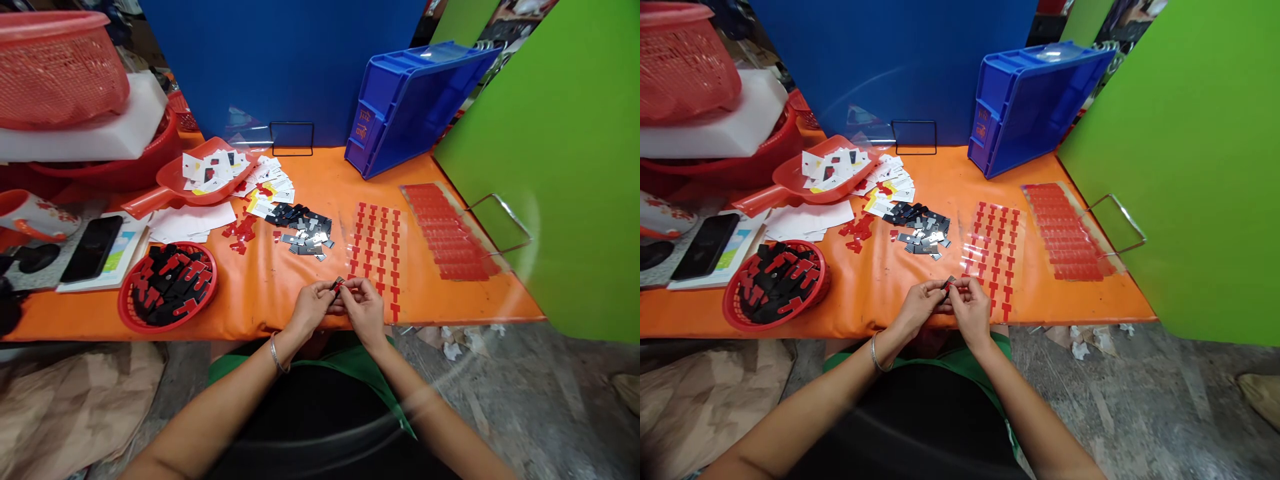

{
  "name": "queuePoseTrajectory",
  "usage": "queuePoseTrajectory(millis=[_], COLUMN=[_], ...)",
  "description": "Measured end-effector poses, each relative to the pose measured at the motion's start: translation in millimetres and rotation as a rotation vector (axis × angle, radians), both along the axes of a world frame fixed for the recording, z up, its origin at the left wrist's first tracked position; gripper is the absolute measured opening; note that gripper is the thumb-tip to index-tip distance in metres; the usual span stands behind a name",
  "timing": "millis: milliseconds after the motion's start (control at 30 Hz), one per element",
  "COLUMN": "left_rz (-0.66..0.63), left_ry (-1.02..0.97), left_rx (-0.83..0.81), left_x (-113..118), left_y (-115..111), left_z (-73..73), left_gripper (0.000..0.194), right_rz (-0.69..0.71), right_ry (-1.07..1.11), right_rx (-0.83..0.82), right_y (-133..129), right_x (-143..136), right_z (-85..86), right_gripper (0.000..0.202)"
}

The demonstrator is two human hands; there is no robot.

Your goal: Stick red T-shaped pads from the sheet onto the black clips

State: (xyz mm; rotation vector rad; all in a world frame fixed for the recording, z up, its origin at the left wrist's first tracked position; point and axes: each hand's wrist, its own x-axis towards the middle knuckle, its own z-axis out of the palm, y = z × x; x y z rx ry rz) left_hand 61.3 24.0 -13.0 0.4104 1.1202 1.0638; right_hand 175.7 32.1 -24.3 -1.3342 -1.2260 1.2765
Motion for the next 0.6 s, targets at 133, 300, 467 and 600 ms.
queuePoseTrajectory(millis=[133,300,467,600], left_rz=[0.006,0.009,-0.003,-0.019], left_ry=[0.009,0.007,0.038,0.030], left_rx=[0.044,0.102,0.075,0.078], left_x=[1.1,1.7,0.9,1.1], left_y=[-2.3,-3.9,-4.8,-5.1], left_z=[1.1,8.4,16.6,18.4], left_gripper=[0.015,0.016,0.015,0.015], right_rz=[-0.044,-0.049,-0.102,-0.085], right_ry=[-0.253,-0.403,-0.469,-0.420], right_rx=[0.236,0.365,0.473,0.393], right_y=[-4.7,-5.8,0.8,5.2], right_x=[0.0,-0.7,3.3,5.7], right_z=[4.4,12.2,22.1,25.7], right_gripper=[0.015,0.007,0.007,0.007])
